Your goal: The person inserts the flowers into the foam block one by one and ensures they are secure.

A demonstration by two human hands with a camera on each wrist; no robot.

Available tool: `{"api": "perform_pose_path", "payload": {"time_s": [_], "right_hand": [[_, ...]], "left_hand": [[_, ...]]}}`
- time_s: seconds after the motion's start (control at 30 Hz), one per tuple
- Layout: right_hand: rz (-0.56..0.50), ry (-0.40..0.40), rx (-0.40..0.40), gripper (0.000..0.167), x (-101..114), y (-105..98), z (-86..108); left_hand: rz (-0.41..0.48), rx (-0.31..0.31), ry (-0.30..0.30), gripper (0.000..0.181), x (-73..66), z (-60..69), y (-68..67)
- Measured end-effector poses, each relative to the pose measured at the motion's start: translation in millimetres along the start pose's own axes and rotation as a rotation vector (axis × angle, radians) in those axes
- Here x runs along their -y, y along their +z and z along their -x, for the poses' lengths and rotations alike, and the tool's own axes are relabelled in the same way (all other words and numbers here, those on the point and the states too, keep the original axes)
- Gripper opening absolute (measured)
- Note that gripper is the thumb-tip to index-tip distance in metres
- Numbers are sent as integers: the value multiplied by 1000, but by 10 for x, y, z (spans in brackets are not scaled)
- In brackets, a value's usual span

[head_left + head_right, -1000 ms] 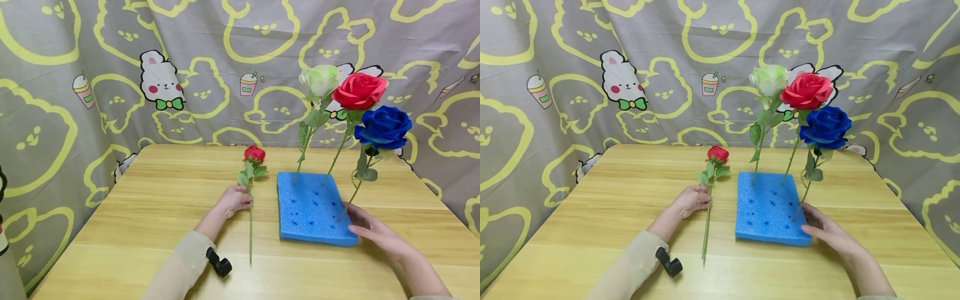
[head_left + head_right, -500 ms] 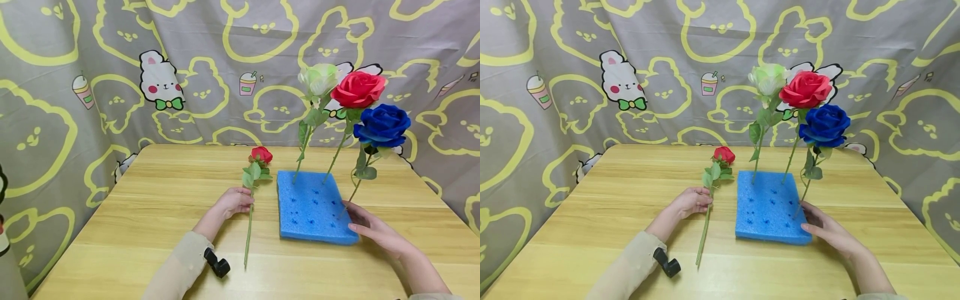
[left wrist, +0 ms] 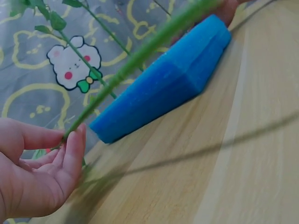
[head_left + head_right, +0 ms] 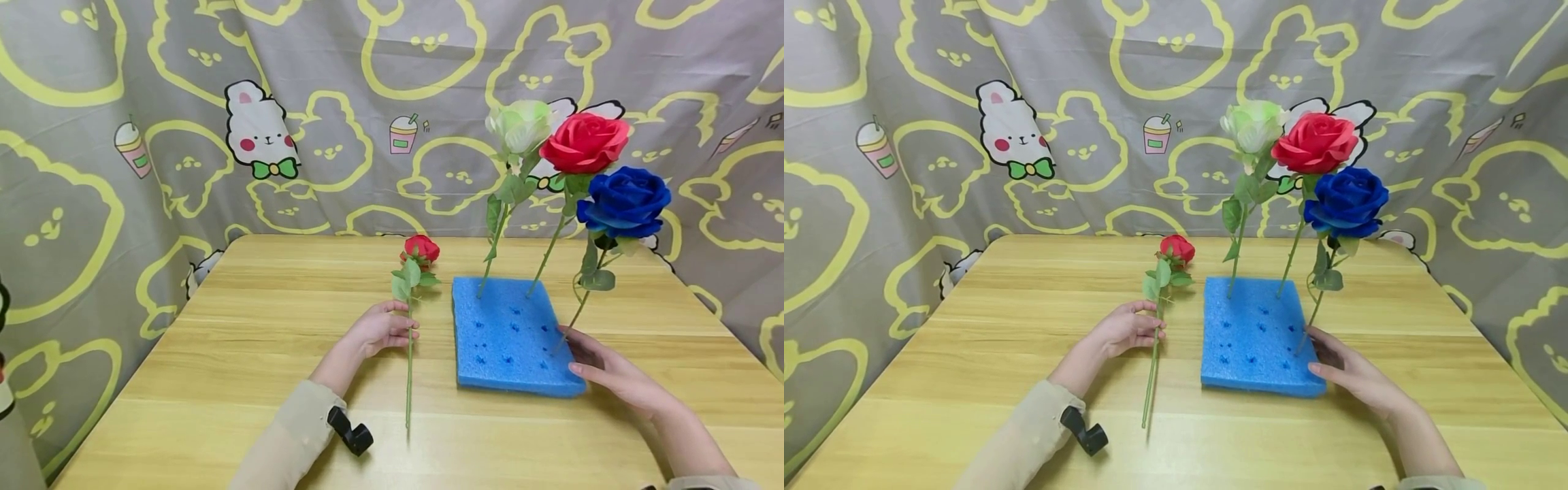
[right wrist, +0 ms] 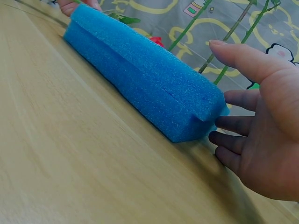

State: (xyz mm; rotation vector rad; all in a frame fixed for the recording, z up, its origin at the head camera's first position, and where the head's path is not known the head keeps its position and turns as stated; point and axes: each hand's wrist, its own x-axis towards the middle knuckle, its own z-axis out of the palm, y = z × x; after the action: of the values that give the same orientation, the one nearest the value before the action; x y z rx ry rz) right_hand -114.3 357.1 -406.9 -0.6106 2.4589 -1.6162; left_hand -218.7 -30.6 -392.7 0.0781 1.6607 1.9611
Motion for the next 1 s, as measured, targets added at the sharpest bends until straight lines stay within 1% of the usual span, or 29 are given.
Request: {"api": "perform_pose_path", "payload": {"time_s": [0.1, 0.23, 0.37, 0.53, 0.63, 0.7, 0.77, 0.87, 1.0], "right_hand": [[5, -3, 4, 53, -2, -3, 0], [8, -3, 4, 53, -5, -6, 0], [8, 6, 2, 53, 0, -3, 2], [15, 19, -2, 53, 15, 3, -1], [17, 16, -3, 53, 19, 6, -2], [19, 11, -3, 52, 19, 6, -2], [21, 8, -3, 52, 18, 4, -1], [22, 5, -4, 52, 12, 1, -1], [22, 8, -6, 52, 2, 0, -3]], "left_hand": [[40, 8, 12, 44, -8, 8, 3], [78, 18, 51, 45, -25, 27, 11], [110, 18, 91, 37, -55, 65, 19], [170, 20, 169, 14, -119, 135, 23], [195, 17, 216, 18, -184, 192, 37], [190, 5, 239, 17, -238, 238, 56], [163, -17, 257, 16, -292, 276, 82], [97, -55, 289, 18, -358, 318, 112], [-3, -81, 352, 25, -430, 353, 152]]}}
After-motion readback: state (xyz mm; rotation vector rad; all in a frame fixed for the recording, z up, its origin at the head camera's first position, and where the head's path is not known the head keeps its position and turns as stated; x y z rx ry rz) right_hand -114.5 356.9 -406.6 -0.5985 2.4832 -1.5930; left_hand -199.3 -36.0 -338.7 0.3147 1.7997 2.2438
